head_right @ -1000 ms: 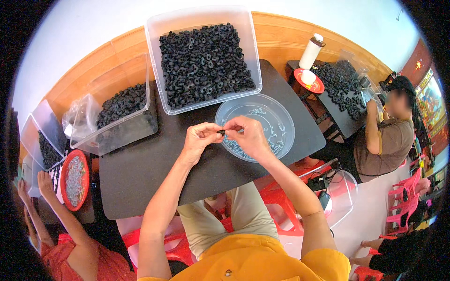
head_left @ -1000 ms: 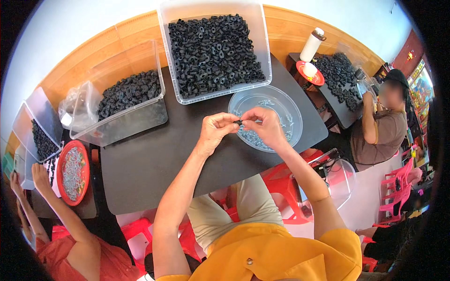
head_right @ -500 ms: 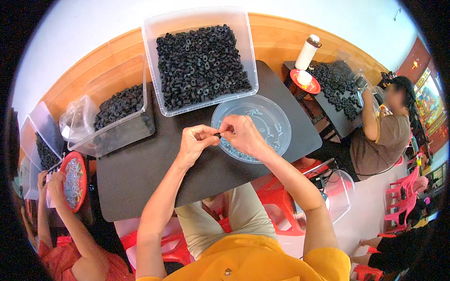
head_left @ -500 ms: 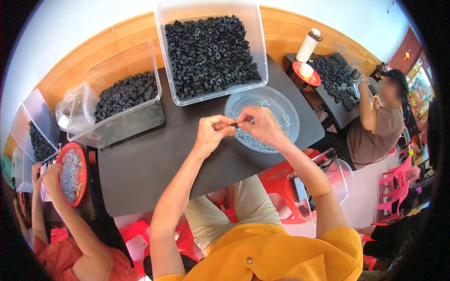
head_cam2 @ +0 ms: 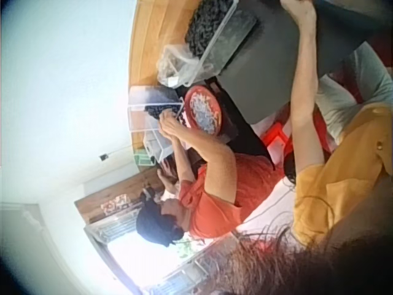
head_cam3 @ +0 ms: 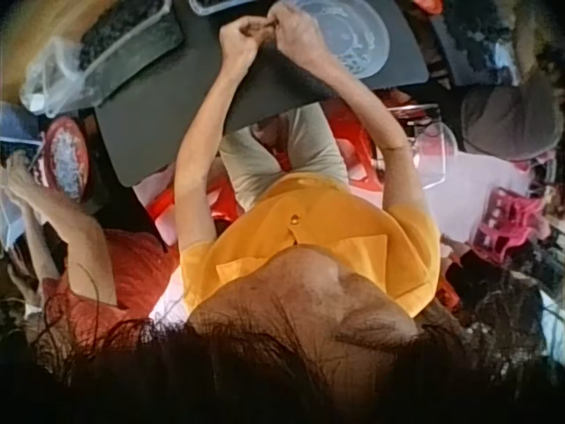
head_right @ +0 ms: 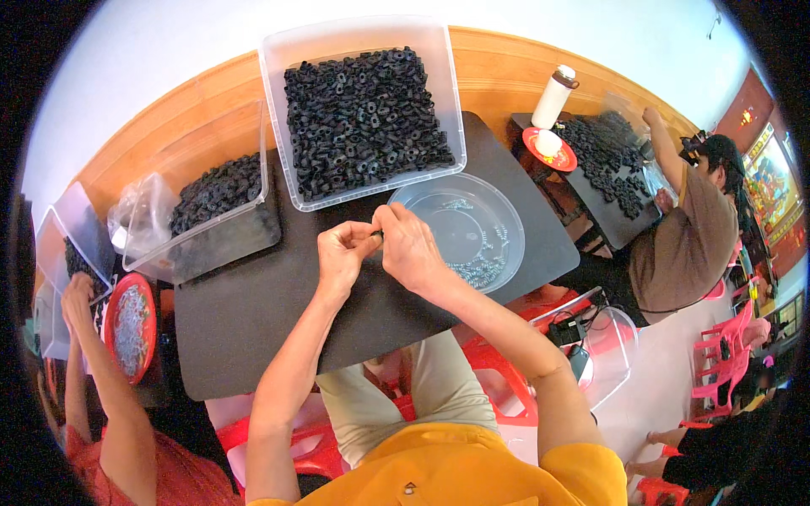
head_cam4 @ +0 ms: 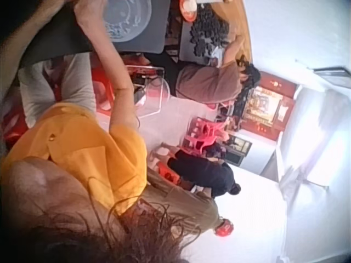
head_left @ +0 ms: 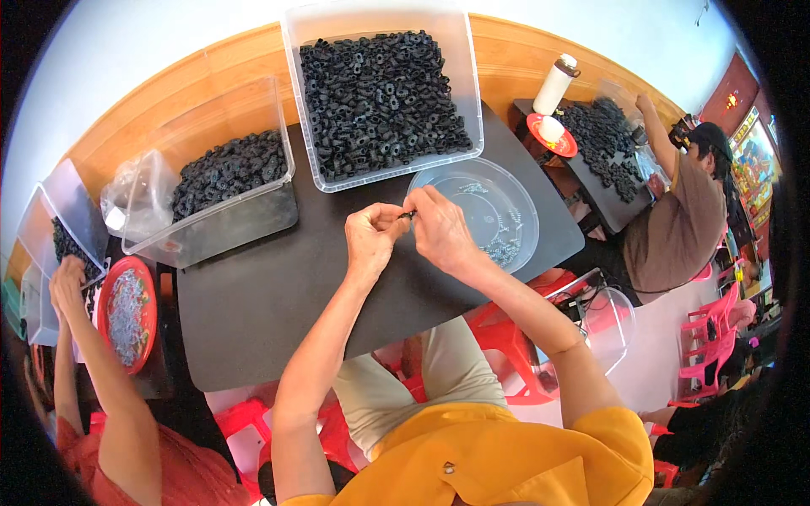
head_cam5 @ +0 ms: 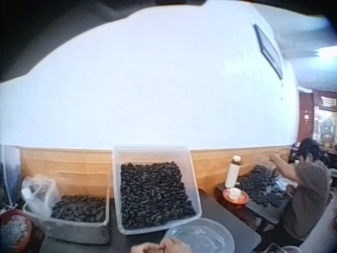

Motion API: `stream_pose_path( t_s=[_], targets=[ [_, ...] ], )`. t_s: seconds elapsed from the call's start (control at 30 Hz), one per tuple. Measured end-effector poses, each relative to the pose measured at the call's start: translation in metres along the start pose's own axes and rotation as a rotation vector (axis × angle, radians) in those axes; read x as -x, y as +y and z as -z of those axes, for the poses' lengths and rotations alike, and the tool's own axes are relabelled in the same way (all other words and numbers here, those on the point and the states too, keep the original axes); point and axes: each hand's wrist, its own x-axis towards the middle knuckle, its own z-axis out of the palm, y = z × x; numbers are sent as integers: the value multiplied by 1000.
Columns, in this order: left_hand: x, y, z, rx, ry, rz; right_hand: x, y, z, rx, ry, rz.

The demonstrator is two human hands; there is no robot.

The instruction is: Assembling small black components by inserting silver pins into them.

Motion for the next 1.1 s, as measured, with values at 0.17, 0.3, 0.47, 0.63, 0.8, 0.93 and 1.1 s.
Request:
stream_pose_path(
  t_s=[0.17,0.3,0.47,0.63,0.8,0.93,1.1],
  targets=[
    [1,5,3,55,35,44,5,-8,-9,28,12,20],
    [2,0,2,78,73,71,6,-5,-19,107,88,81],
    [4,0,2,299,59,148,6,-5,-20,106,92,51],
    [5,0,0,338,68,132,5,-4,-20,87,141,82],
    [4,7,-1,381,67,111,5,0,-23,152,177,153],
    [-2,8,3,295,-32,100,3,0,-13,15,168,149],
    [-4,12,7,279,-87,229,7,1,-13,-9,158,114]
  ],
)
